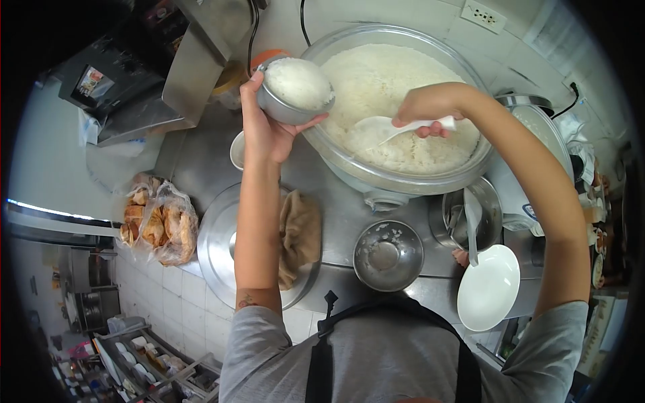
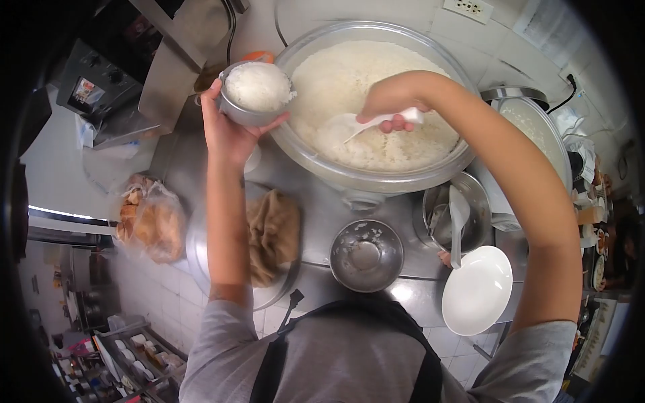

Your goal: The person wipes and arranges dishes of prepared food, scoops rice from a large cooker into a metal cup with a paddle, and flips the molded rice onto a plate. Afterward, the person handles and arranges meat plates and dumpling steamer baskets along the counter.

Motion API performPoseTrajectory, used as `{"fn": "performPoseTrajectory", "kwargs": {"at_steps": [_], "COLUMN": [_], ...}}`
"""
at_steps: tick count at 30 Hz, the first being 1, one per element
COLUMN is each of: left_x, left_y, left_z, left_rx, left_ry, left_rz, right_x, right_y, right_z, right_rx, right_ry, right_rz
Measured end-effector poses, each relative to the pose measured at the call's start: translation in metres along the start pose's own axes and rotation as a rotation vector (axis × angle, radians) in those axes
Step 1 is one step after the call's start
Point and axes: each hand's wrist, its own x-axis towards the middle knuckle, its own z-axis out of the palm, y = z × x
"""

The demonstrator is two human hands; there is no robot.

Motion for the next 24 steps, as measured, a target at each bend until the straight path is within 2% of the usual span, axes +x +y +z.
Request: {"fn": "performPoseTrajectory", "kwargs": {"at_steps": [1,4,5,8,9,12,14,16,20,24], "left_x": [-0.002,-0.006,-0.006,-0.001,0.000,0.022,0.036,0.044,0.049,0.049], "left_y": [0.001,-0.001,-0.002,-0.016,-0.021,-0.052,-0.068,-0.077,-0.069,-0.058], "left_z": [0.000,-0.004,-0.004,0.009,0.020,0.038,0.042,0.053,0.064,0.070], "left_rx": [0.004,0.005,0.003,-0.061,-0.052,-0.031,-0.045,-0.033,-0.145,-0.181], "left_ry": [-0.004,-0.040,-0.057,-0.064,-0.051,0.004,-0.019,0.020,-0.058,-0.128], "left_rz": [0.001,-0.006,-0.006,-0.029,-0.043,-0.033,0.005,0.058,-0.049,-0.155], "right_x": [-0.003,-0.011,-0.015,-0.023,-0.022,-0.023,0.012,0.009,-0.011,-0.014], "right_y": [0.006,0.035,0.039,0.046,0.043,0.021,0.027,0.022,0.013,0.027], "right_z": [-0.003,-0.007,-0.006,0.007,0.015,0.054,0.087,0.107,0.119,0.099], "right_rx": [0.047,0.282,0.330,0.498,0.547,0.306,-0.309,-0.213,-0.232,-0.246], "right_ry": [-0.046,0.051,0.142,0.387,0.505,0.709,1.171,1.102,1.057,1.129], "right_rz": [0.023,-0.030,-0.038,-0.340,-0.360,-0.467,-0.600,-0.540,-0.453,-0.554]}}
